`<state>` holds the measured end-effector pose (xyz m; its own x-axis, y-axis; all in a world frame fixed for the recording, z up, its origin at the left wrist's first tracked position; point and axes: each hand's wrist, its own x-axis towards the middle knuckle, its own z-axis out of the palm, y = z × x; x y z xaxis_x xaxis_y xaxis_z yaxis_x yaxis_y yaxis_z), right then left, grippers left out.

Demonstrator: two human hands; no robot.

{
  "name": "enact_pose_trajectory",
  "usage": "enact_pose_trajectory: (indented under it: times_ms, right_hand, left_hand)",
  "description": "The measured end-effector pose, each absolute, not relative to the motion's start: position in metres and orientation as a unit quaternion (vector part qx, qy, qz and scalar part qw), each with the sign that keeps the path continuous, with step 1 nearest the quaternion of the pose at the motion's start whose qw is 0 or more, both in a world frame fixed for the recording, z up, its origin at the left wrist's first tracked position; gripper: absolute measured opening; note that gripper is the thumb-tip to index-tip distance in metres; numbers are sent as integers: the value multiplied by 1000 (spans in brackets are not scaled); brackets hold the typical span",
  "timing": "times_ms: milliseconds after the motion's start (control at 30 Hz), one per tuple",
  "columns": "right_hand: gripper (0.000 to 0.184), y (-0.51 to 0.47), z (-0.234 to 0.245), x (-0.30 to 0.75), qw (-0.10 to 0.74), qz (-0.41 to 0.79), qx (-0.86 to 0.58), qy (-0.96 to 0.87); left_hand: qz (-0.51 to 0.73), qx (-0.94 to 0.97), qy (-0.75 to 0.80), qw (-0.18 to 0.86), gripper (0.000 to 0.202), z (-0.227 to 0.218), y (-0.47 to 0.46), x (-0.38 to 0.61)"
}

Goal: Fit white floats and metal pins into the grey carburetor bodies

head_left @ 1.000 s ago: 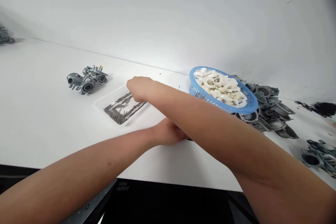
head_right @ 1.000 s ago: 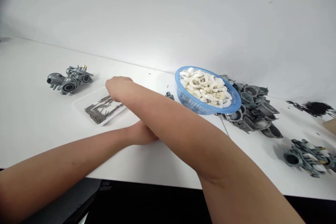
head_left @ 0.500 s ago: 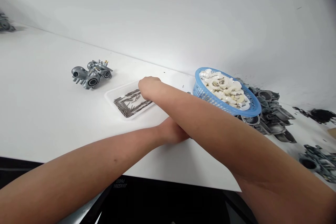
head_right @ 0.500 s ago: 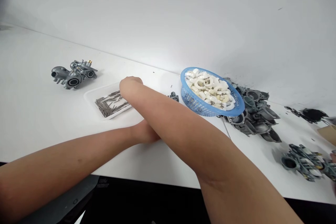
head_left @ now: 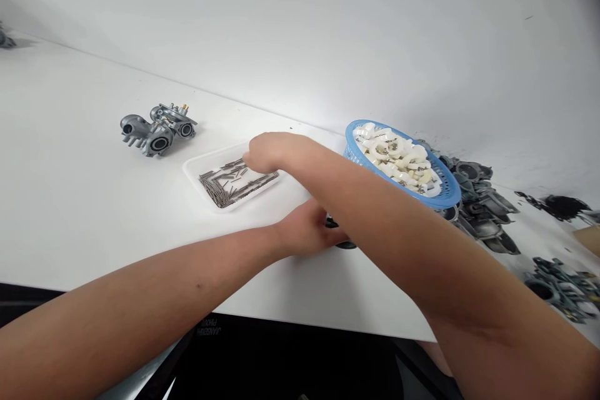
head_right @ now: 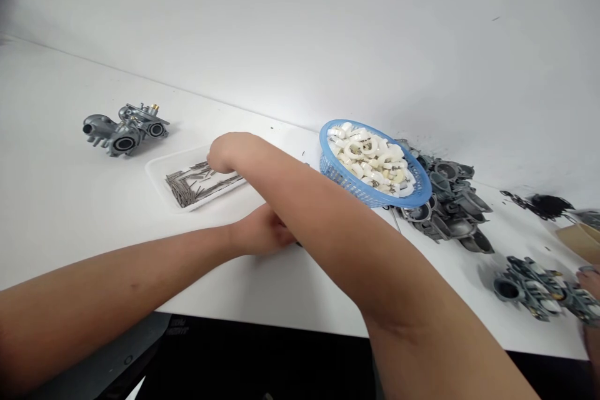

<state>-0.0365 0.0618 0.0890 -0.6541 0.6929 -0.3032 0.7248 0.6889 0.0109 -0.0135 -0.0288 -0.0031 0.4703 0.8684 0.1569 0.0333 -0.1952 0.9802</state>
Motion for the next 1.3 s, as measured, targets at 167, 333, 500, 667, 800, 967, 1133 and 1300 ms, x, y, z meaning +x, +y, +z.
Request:
enact_pose_trajectory:
  times_ms: [167, 333, 500, 667, 800, 967, 1133, 1300]
  right_hand:
    - [22, 49, 125, 18, 79, -101, 433, 892]
    - [26, 28, 123, 96, -86, -154, 417, 891]
    - [30, 3, 88, 170, -259, -239, 395, 848]
    - [32, -5, 43, 215, -421, -242, 396, 780]
    - [40, -9, 24, 220, -450, -317, 403, 731]
    - [42, -13, 21, 212, -452, -444, 351, 689]
    - [37, -10, 22, 219, -441, -489, 336, 673]
    - [36, -14, 25, 220, -438, -498, 335, 669]
  left_hand:
    - [356, 663, 390, 530, 39, 1, -32, -14]
    - [346, 652, 395, 547, 43, -5, -29, -16]
    - [323, 663, 396, 547, 43, -6, -28, -19]
    - [332, 654, 393, 555, 36, -5, -28, -17]
    - [327, 652, 389, 562, 37, -4, -29, -17]
    - [306, 679, 389, 543, 40, -2, -28, -22]
    - [302, 679, 383, 548, 40, -4, -27, -23]
    - [307, 674, 391, 546, 40, -5, -26, -24]
